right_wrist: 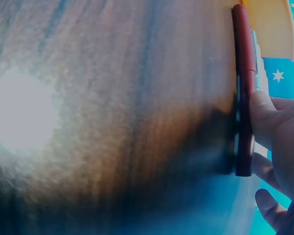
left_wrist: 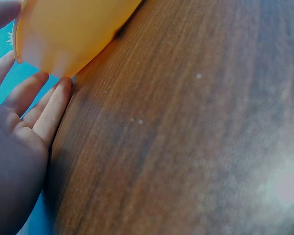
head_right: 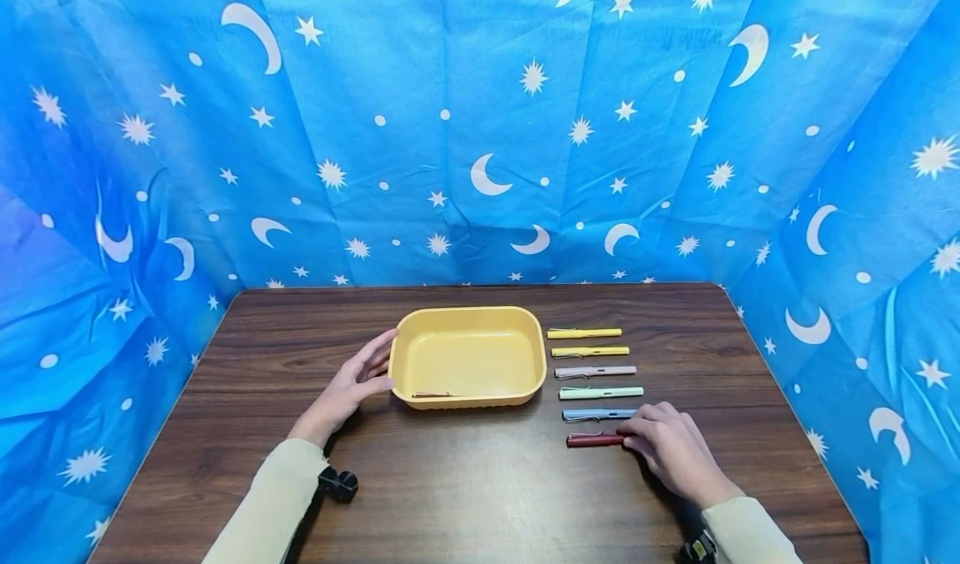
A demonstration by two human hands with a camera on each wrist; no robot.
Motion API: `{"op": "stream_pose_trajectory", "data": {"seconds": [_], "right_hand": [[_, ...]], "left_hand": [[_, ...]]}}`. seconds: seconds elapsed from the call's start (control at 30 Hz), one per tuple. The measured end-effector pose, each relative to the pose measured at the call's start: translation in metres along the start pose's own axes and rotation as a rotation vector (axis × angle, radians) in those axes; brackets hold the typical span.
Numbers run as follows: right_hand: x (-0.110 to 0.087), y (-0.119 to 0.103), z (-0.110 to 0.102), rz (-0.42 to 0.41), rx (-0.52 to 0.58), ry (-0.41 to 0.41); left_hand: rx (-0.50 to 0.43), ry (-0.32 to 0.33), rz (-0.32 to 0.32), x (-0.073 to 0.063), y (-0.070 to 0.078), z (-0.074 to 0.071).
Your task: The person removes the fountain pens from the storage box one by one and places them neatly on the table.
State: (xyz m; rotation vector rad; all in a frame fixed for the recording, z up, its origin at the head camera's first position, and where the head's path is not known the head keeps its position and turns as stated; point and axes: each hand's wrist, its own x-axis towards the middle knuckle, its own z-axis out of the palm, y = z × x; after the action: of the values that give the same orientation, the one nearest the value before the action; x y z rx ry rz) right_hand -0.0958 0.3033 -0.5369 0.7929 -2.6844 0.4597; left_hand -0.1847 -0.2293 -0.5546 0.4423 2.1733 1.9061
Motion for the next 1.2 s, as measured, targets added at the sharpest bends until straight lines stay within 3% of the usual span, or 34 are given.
{"op": "stream_pose_trajectory", "data": {"seconds": [0.23, 0.43, 0.6, 1.0, 1.2], "right_hand": [[0.007, 0.000, -0.012, 0.023, 0.065, 0.040], [0.023, -0.002, -0.026, 0.096, 0.159, 0.053], [0.044, -0.005, -0.042, 0.106, 0.186, 0.054], [0.097, -0.020, -0.070, 0.035, 0.234, 0.070], [0.121, -0.036, -0.071, 0.072, 0.326, 0.001]], "left_hand": [[-0.005, -0.001, 0.004, -0.001, 0.000, 0.000], [-0.004, 0.001, 0.003, -0.002, 0.002, -0.001], [-0.012, -0.002, 0.008, -0.001, 0.001, -0.001], [-0.012, -0.002, 0.015, -0.001, 0.002, 0.001], [-0.016, -0.012, 0.028, -0.001, 0.002, 0.000]]}}
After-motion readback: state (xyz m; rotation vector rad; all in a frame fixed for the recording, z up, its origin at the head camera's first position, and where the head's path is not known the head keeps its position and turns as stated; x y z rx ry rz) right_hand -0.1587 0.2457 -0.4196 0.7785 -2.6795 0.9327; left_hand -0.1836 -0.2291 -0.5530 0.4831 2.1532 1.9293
